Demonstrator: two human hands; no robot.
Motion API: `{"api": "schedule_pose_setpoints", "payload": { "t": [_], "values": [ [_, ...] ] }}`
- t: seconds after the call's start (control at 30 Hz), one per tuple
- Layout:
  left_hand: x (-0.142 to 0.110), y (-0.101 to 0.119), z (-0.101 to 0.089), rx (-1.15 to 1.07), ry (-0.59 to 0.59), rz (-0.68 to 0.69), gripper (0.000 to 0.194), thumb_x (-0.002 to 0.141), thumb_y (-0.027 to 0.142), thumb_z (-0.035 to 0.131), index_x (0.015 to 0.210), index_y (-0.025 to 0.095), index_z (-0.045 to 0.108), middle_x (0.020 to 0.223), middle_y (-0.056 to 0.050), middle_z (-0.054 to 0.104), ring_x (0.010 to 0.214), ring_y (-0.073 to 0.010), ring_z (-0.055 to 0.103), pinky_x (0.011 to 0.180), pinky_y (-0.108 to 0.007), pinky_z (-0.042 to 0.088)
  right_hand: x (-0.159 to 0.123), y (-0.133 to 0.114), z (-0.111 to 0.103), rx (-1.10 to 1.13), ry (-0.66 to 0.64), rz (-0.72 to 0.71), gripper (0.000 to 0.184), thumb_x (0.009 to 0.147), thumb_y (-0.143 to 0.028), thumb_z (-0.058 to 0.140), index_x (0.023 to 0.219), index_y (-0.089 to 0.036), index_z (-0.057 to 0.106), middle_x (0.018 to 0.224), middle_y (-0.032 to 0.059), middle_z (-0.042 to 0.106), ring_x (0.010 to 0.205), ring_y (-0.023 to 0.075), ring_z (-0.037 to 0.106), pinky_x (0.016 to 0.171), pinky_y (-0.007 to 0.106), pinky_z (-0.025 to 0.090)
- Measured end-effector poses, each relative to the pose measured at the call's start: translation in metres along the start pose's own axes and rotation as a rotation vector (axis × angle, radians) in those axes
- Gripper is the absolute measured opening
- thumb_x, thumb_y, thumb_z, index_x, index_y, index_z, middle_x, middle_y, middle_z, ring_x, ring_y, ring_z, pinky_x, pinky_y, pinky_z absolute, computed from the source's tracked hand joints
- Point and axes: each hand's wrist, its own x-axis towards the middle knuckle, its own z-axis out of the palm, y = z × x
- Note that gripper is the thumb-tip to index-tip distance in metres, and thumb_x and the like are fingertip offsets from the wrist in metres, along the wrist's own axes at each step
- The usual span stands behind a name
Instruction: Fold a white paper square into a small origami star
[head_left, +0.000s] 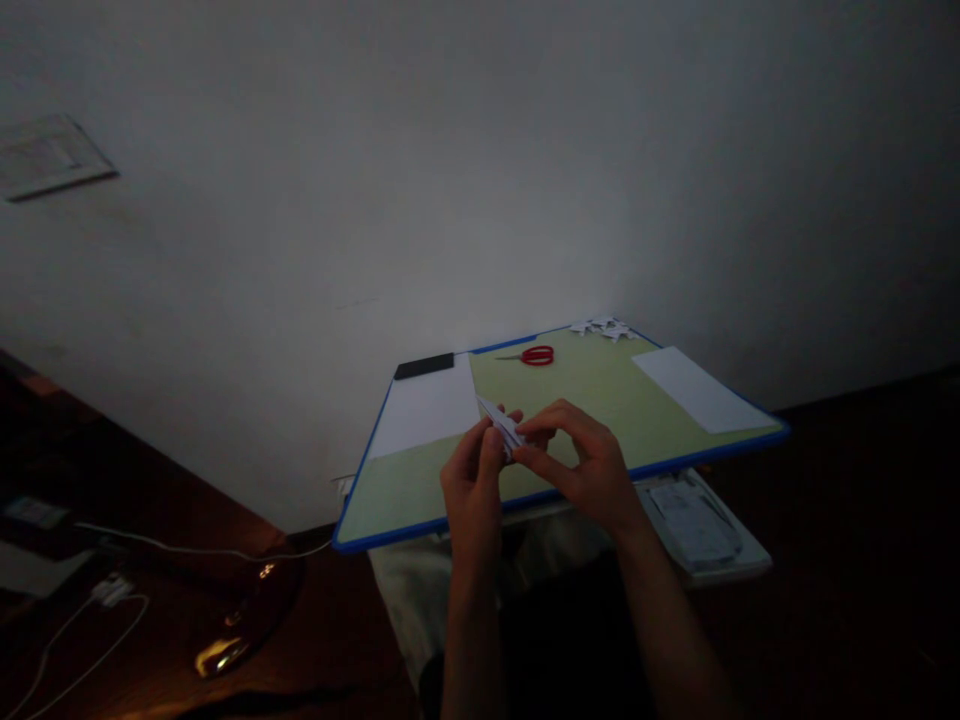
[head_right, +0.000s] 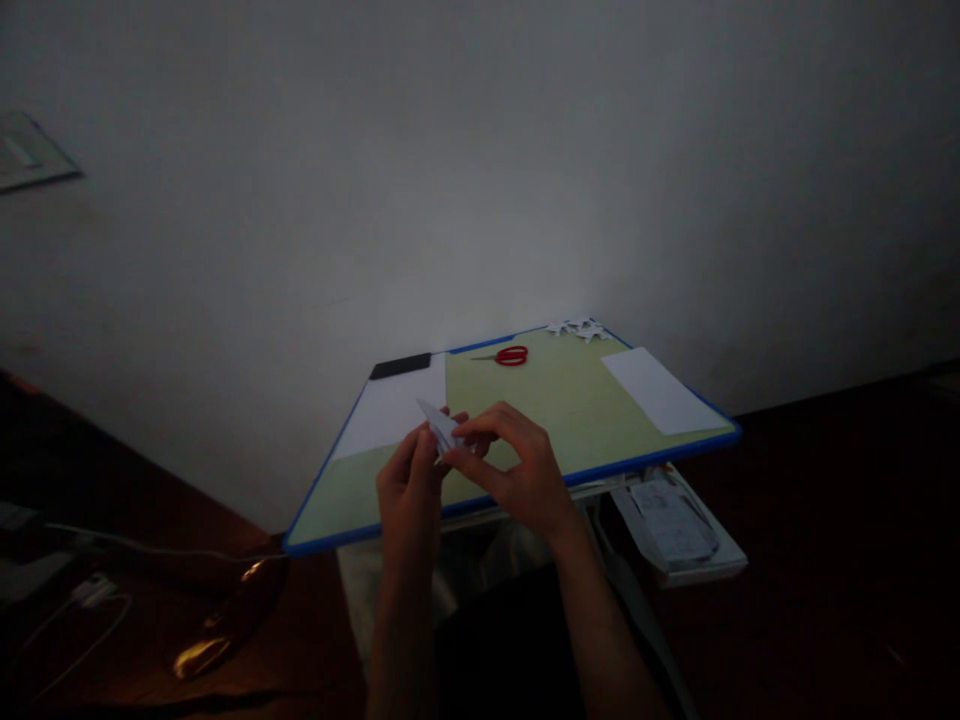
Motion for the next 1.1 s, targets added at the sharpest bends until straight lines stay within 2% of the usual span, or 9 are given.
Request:
{"api": "schedule_pose_setpoints", "payload": {
  "t": [0.27, 0.47, 0.6, 0.7, 0.8, 0.93, 1.03, 1.1],
  "values": [
    [-0.0018, 0.0018, -0.0018, -0.002, -0.061, 0.003, 0.038, 0.096, 0.046, 0.073, 0.12, 0.018, 0.08, 0.126, -0.014, 0.079, 0.121, -0.0311, 0.074, 0.108, -0.046, 0.057, -0.0013, -0.0018, -0.0032, 0.085, -0.022, 0.058, 0.008, 0.093, -0.028, 0.079, 0.099, -0.025, 0.075, 0.092, 0.0016, 0.072, 0.083, 0.018, 0.067, 0.079, 0.035, 0.055],
    [-0.0017, 0.0048, 0.0003, 0.014, -0.029, 0.008, 0.037, 0.094, 0.047, 0.075, 0.116, 0.018, 0.081, 0.12, -0.014, 0.081, 0.115, -0.0306, 0.076, 0.105, -0.045, 0.058, -0.0005, -0.0046, -0.0046, 0.051, -0.029, 0.006, 0.013, 0.09, -0.027, 0.081, 0.101, -0.026, 0.075, 0.091, 0.0013, 0.071, 0.08, 0.0176, 0.066, 0.076, 0.035, 0.055],
    [-0.0009, 0.0013, -0.0011, -0.006, -0.031, -0.004, 0.036, 0.096, 0.046, 0.072, 0.117, 0.018, 0.081, 0.122, -0.013, 0.08, 0.117, -0.0294, 0.075, 0.107, -0.043, 0.056, -0.0001, -0.0043, -0.0038, 0.044, -0.007, 0.011, 0.012, 0.091, -0.026, 0.081, 0.101, -0.026, 0.075, 0.09, 0.0006, 0.07, 0.079, 0.0172, 0.066, 0.076, 0.034, 0.054],
    [-0.0004, -0.0001, -0.0021, 0.001, -0.026, -0.009, 0.034, 0.097, 0.043, 0.071, 0.117, 0.017, 0.081, 0.121, -0.012, 0.08, 0.115, -0.0283, 0.074, 0.1, -0.039, 0.058, 0.0, -0.003, -0.0042, 0.045, 0.021, 0.018, 0.008, 0.093, -0.026, 0.078, 0.1, -0.025, 0.075, 0.09, 0.0012, 0.071, 0.081, 0.0178, 0.066, 0.077, 0.035, 0.053],
    [-0.0001, 0.0011, -0.0024, -0.016, -0.047, -0.018, 0.033, 0.097, 0.04, 0.068, 0.115, 0.016, 0.081, 0.114, -0.012, 0.08, 0.099, -0.0254, 0.075, 0.086, -0.036, 0.06, -0.0001, -0.0007, -0.0057, 0.02, 0.049, 0.033, 0.004, 0.097, -0.027, 0.072, 0.1, -0.026, 0.075, 0.092, 0.0023, 0.072, 0.084, 0.0192, 0.066, 0.077, 0.035, 0.053],
    [0.0002, 0.0023, -0.0039, 0.018, -0.074, -0.019, 0.03, 0.097, 0.039, 0.062, 0.103, 0.015, 0.08, 0.098, -0.008, 0.079, 0.082, -0.0205, 0.071, 0.077, -0.032, 0.056, -0.0002, 0.0007, -0.0071, 0.008, 0.09, 0.071, 0.012, 0.1, -0.029, 0.066, 0.094, -0.025, 0.074, 0.086, 0.0009, 0.069, 0.08, 0.0184, 0.064, 0.074, 0.034, 0.05],
    [0.001, 0.0011, -0.0065, 0.083, -0.056, -0.004, 0.03, 0.098, 0.038, 0.058, 0.096, 0.016, 0.079, 0.086, -0.006, 0.076, 0.079, -0.0196, 0.068, 0.075, -0.029, 0.053, 0.0005, -0.0005, -0.0074, 0.003, 0.126, 0.093, 0.019, 0.102, -0.029, 0.062, 0.085, -0.023, 0.071, 0.08, 0.0, 0.064, 0.077, 0.0177, 0.061, 0.072, 0.033, 0.048],
    [0.0016, -0.0002, -0.0081, 0.125, -0.043, 0.014, 0.028, 0.098, 0.037, 0.057, 0.096, 0.018, 0.078, 0.086, -0.005, 0.075, 0.08, -0.0198, 0.067, 0.075, -0.029, 0.051, 0.0011, -0.0007, -0.0075, -0.004, 0.157, 0.114, 0.023, 0.103, -0.029, 0.061, 0.082, -0.023, 0.069, 0.076, -0.0005, 0.062, 0.075, 0.0173, 0.06, 0.071, 0.032, 0.047]
  ]
}}
